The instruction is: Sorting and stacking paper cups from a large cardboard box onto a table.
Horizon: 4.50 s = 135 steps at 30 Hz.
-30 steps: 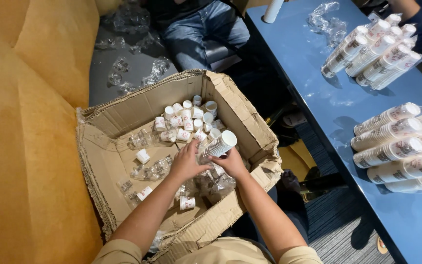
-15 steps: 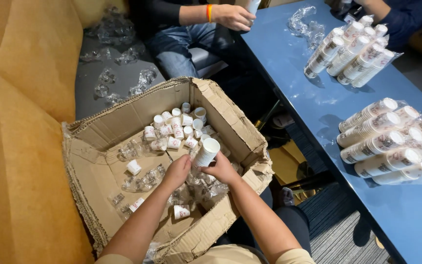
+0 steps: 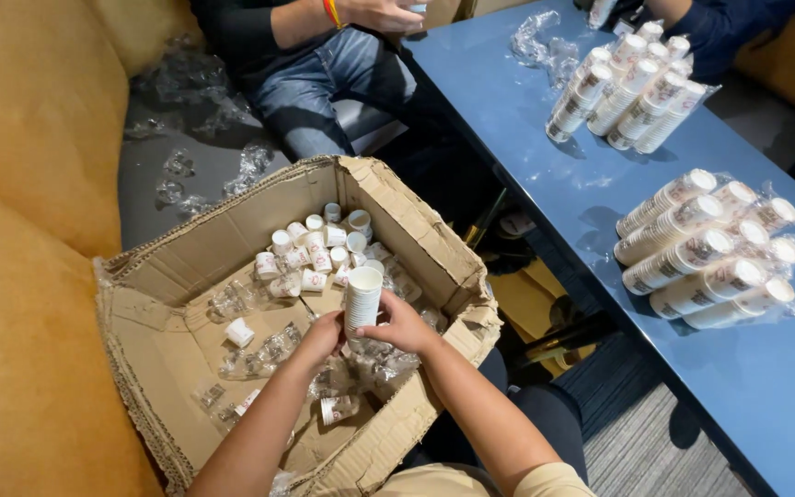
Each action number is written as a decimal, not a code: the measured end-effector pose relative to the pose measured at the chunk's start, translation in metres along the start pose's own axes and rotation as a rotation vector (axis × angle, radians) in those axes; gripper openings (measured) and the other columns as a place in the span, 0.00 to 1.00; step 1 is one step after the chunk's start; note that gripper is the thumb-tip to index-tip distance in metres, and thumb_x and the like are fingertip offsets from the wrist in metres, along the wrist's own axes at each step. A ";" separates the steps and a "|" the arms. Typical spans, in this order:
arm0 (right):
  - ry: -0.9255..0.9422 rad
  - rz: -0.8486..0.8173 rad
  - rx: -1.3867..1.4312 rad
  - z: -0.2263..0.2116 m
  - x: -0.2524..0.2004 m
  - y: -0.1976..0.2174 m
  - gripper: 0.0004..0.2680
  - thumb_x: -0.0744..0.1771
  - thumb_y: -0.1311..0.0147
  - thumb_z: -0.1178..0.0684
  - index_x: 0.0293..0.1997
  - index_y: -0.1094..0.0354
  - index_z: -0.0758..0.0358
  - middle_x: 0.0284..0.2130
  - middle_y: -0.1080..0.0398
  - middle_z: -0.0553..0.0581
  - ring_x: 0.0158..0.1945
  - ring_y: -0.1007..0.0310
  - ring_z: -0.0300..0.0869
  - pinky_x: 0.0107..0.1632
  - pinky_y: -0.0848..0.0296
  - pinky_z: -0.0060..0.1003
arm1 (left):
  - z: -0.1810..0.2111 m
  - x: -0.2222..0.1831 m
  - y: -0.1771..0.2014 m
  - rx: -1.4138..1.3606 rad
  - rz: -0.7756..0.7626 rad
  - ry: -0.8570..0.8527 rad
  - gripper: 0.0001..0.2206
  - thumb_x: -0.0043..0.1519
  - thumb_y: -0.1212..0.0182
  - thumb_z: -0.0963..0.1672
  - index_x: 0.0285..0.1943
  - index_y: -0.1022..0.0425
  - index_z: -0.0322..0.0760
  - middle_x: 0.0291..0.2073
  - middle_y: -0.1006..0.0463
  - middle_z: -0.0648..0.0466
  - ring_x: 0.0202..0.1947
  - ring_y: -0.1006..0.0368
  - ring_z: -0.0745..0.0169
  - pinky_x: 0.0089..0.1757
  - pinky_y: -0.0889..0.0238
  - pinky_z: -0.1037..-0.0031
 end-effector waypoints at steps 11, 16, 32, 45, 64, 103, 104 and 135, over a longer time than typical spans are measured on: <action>0.216 0.001 -0.309 -0.030 -0.009 -0.005 0.28 0.59 0.30 0.54 0.65 0.37 0.65 0.55 0.31 0.61 0.57 0.30 0.48 0.60 0.30 0.42 | 0.010 0.005 0.026 0.128 0.243 -0.284 0.12 0.69 0.47 0.43 0.36 0.24 0.29 0.24 0.27 0.55 0.26 0.36 0.67 0.31 0.41 0.73; 0.139 -0.028 -0.227 -0.036 -0.006 -0.012 0.27 0.58 0.30 0.56 0.62 0.37 0.64 0.51 0.29 0.60 0.54 0.28 0.46 0.57 0.29 0.41 | 0.060 -0.027 0.022 0.267 0.348 -0.455 0.10 0.66 0.44 0.45 0.39 0.22 0.33 0.26 0.21 0.59 0.28 0.29 0.72 0.34 0.36 0.77; -0.057 0.377 0.207 0.034 0.005 0.050 0.19 0.64 0.37 0.52 0.58 0.38 0.67 0.44 0.26 0.56 0.45 0.26 0.41 0.44 0.26 0.37 | 0.065 -0.027 0.009 0.239 0.244 -0.444 0.07 0.65 0.42 0.42 0.48 0.24 0.36 0.34 0.20 0.56 0.32 0.25 0.66 0.37 0.32 0.75; -0.127 0.471 0.521 0.068 -0.002 0.065 0.12 0.69 0.43 0.50 0.54 0.40 0.62 0.41 0.29 0.53 0.39 0.30 0.38 0.39 0.29 0.35 | 0.146 -0.107 -0.025 0.730 0.412 -0.917 0.24 0.55 0.27 0.48 0.57 0.28 0.35 0.52 0.23 0.44 0.54 0.27 0.41 0.52 0.34 0.57; 0.002 0.413 0.250 0.037 -0.003 0.057 0.14 0.66 0.37 0.52 0.51 0.36 0.67 0.39 0.28 0.54 0.40 0.30 0.37 0.43 0.30 0.34 | 0.114 -0.075 -0.021 0.702 0.198 -0.409 0.26 0.57 0.32 0.53 0.60 0.31 0.39 0.47 0.19 0.42 0.47 0.21 0.44 0.47 0.30 0.60; -0.025 0.349 0.653 0.046 -0.001 0.049 0.19 0.67 0.40 0.59 0.63 0.46 0.65 0.52 0.33 0.62 0.52 0.28 0.48 0.55 0.26 0.47 | 0.162 -0.125 -0.039 1.032 0.415 -0.904 0.23 0.52 0.27 0.56 0.38 0.31 0.39 0.39 0.29 0.50 0.44 0.30 0.49 0.46 0.35 0.57; -0.032 0.348 0.640 0.045 -0.002 0.048 0.20 0.67 0.40 0.60 0.63 0.46 0.66 0.51 0.32 0.62 0.52 0.28 0.48 0.55 0.25 0.47 | 0.168 -0.133 -0.040 1.023 0.465 -0.958 0.23 0.51 0.27 0.56 0.36 0.32 0.38 0.37 0.30 0.50 0.42 0.30 0.49 0.44 0.36 0.57; 0.109 0.220 -0.205 -0.039 -0.005 0.012 0.24 0.58 0.27 0.61 0.54 0.39 0.67 0.41 0.27 0.56 0.44 0.26 0.38 0.45 0.24 0.33 | 0.046 -0.008 -0.014 -0.022 -0.102 -0.325 0.13 0.70 0.43 0.47 0.35 0.25 0.35 0.25 0.28 0.59 0.27 0.37 0.70 0.32 0.42 0.76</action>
Point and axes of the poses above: each hand's wrist, its own x-axis towards the middle knuckle, its own y-axis out of the back of the hand, z = x × y, the point moved 9 cm from there along x, towards the middle knuckle
